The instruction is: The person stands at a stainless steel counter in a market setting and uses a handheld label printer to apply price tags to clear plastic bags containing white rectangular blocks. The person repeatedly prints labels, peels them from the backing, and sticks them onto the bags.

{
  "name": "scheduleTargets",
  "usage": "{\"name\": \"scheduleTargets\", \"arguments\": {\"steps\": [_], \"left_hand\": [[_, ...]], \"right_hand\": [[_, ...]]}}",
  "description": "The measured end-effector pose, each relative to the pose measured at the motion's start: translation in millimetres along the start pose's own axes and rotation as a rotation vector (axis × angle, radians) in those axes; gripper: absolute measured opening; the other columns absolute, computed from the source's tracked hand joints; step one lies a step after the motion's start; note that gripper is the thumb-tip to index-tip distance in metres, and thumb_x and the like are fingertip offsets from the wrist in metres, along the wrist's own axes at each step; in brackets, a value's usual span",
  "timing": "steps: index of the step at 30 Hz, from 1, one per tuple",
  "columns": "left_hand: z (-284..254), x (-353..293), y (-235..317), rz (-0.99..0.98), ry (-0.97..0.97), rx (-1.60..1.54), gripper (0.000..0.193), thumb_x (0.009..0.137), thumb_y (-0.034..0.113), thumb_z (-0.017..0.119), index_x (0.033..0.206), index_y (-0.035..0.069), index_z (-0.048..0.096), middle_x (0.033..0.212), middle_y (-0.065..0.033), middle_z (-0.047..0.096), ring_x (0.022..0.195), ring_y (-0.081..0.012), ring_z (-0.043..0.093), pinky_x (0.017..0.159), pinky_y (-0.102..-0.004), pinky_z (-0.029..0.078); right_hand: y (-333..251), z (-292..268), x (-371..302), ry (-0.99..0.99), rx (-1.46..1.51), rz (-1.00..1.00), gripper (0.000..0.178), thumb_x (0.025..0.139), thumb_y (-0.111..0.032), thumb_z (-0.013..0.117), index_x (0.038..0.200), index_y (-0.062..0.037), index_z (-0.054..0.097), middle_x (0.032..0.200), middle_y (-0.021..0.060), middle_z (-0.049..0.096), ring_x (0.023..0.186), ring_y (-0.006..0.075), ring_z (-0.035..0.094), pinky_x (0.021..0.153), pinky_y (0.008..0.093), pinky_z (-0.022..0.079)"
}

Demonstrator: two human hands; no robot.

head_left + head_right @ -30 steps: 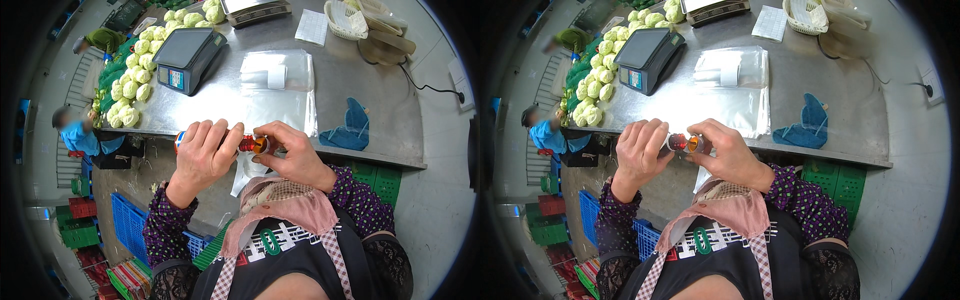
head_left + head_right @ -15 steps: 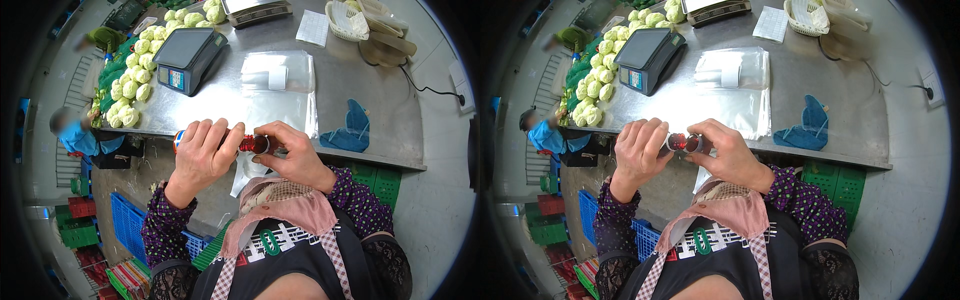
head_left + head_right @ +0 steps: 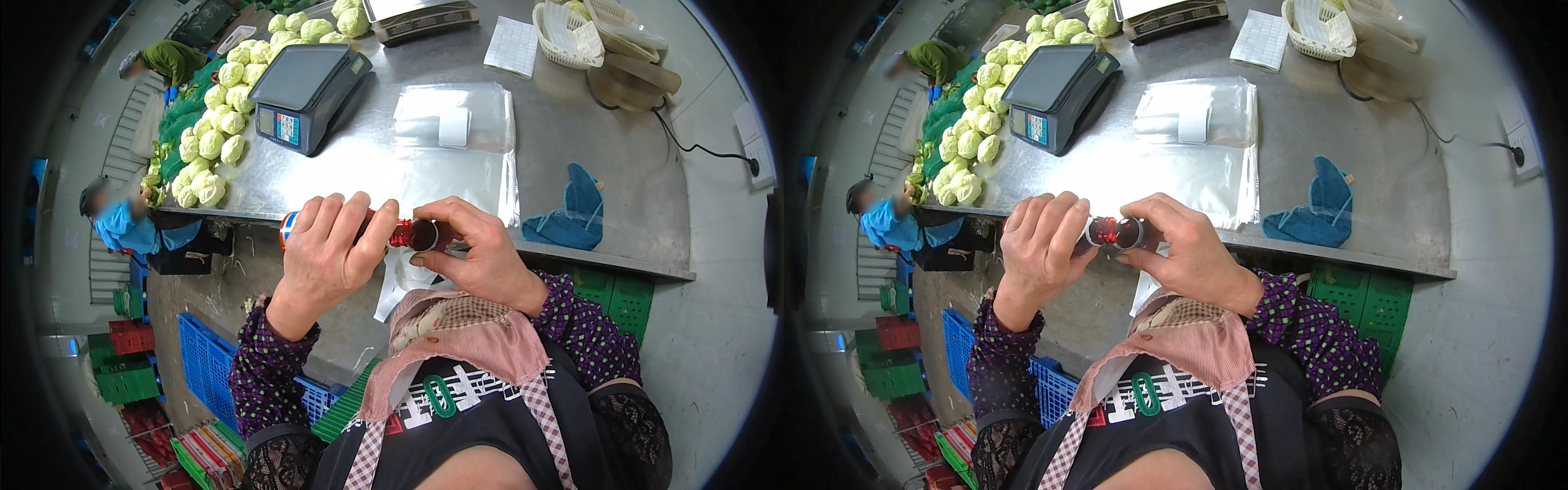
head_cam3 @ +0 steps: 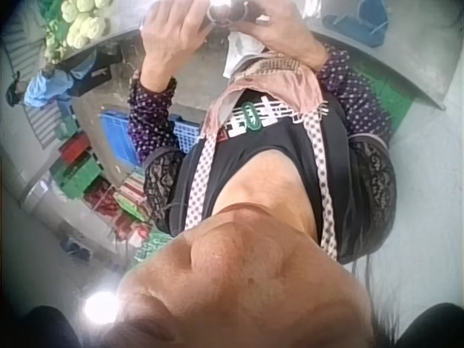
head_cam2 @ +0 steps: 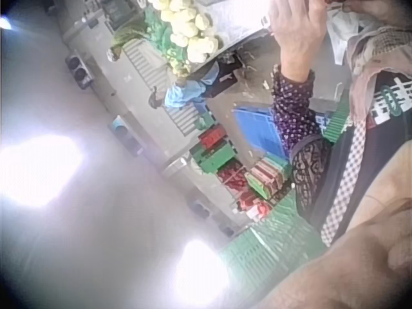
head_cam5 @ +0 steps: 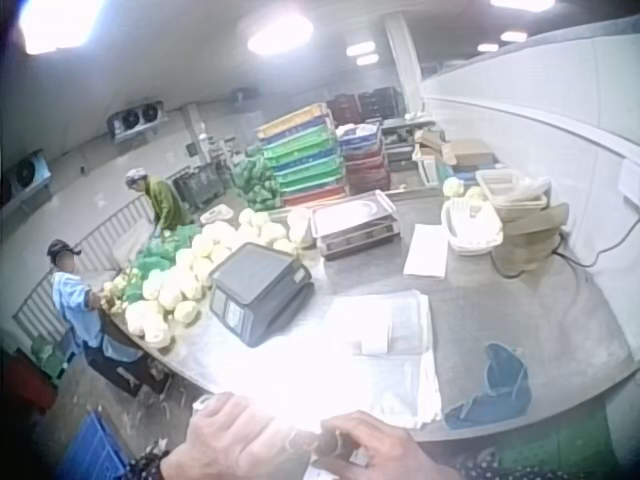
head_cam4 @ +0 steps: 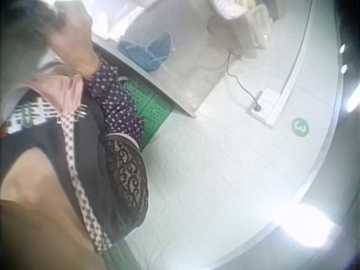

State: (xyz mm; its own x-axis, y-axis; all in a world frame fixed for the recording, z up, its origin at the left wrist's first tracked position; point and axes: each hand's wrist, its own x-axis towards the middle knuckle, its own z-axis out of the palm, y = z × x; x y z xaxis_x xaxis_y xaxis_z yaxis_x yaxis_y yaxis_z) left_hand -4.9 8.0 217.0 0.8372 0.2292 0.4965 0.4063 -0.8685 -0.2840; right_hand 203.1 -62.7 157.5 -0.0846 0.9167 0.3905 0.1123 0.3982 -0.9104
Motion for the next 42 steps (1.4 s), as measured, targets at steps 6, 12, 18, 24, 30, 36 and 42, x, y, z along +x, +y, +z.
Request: {"name": "scheduleTargets", "arguments": {"steps": [6,12,18,24,30,36,42], "left_hand": [[-1,0,-1,0.004,-0.002,0.0,0.073,0.063,0.017,0.081,0.127,0.007,0.047,0.104,-0.0134,0.063,0.082,-0.03,0.064,0.072,-0.0403,0.05],[-2,0,0,0.003,-0.012,0.006,0.073,0.062,0.017,0.081,0.126,0.007,0.048,0.104,-0.0135,0.063,0.082,-0.0298,0.064,0.072,-0.0403,0.05],[-2,0,0,0.002,0.015,0.004,0.073,0.061,0.015,0.081,0.125,0.005,0.048,0.102,-0.014,0.064,0.083,-0.03,0.065,0.072,-0.0399,0.05],[10,-5,8,-0.184,0.15,-0.15,0.065,0.062,0.009,0.076,0.123,0.003,0.052,0.097,-0.012,0.063,0.079,-0.0278,0.064,0.07,-0.0364,0.05],[29,-12,26,-0.39,0.36,-0.422,0.084,0.057,0.003,0.082,0.131,0.0,0.042,0.098,-0.0148,0.065,0.081,-0.0278,0.066,0.07,-0.0365,0.053],[28,-8,41,-0.557,0.464,-0.697,0.091,0.063,0.001,0.084,0.138,0.0,0.031,0.103,-0.0152,0.062,0.087,-0.0201,0.067,0.072,-0.0284,0.056],[21,-16,46,-0.657,0.477,-0.792,0.094,0.064,-0.001,0.083,0.139,0.0,0.027,0.106,-0.0148,0.061,0.088,-0.0192,0.066,0.076,-0.0288,0.055]], "right_hand": [[0,0,1,-0.001,0.002,-0.003,0.046,0.073,-0.003,0.082,0.114,0.003,0.061,0.105,0.012,0.063,0.079,0.0181,0.066,0.068,0.0297,0.054],[0,0,1,-0.002,0.003,-0.003,0.045,0.074,-0.003,0.082,0.114,0.0027,0.061,0.105,0.0119,0.063,0.078,0.0178,0.066,0.068,0.0294,0.054],[0,1,1,0.005,0.004,-0.016,0.046,0.074,-0.003,0.082,0.114,0.0028,0.061,0.105,0.012,0.063,0.079,0.0178,0.067,0.068,0.0292,0.055],[-7,-5,3,-0.031,-0.014,0.013,0.047,0.074,0.001,0.08,0.117,0.0031,0.06,0.109,0.0111,0.063,0.088,0.0168,0.067,0.076,0.0282,0.056],[-19,-17,4,-0.108,-0.005,0.074,0.048,0.074,0.004,0.079,0.118,0.0038,0.06,0.113,0.0113,0.062,0.096,0.017,0.066,0.084,0.0287,0.057],[-36,-31,7,-0.171,-0.027,0.069,0.049,0.074,0.002,0.08,0.12,0.0029,0.06,0.115,0.0105,0.062,0.1,0.0164,0.065,0.086,0.0292,0.056],[-66,-46,14,-0.262,-0.008,0.045,0.053,0.072,-0.001,0.083,0.12,0.0019,0.061,0.115,0.0116,0.064,0.102,0.0165,0.065,0.086,0.029,0.055]]}}
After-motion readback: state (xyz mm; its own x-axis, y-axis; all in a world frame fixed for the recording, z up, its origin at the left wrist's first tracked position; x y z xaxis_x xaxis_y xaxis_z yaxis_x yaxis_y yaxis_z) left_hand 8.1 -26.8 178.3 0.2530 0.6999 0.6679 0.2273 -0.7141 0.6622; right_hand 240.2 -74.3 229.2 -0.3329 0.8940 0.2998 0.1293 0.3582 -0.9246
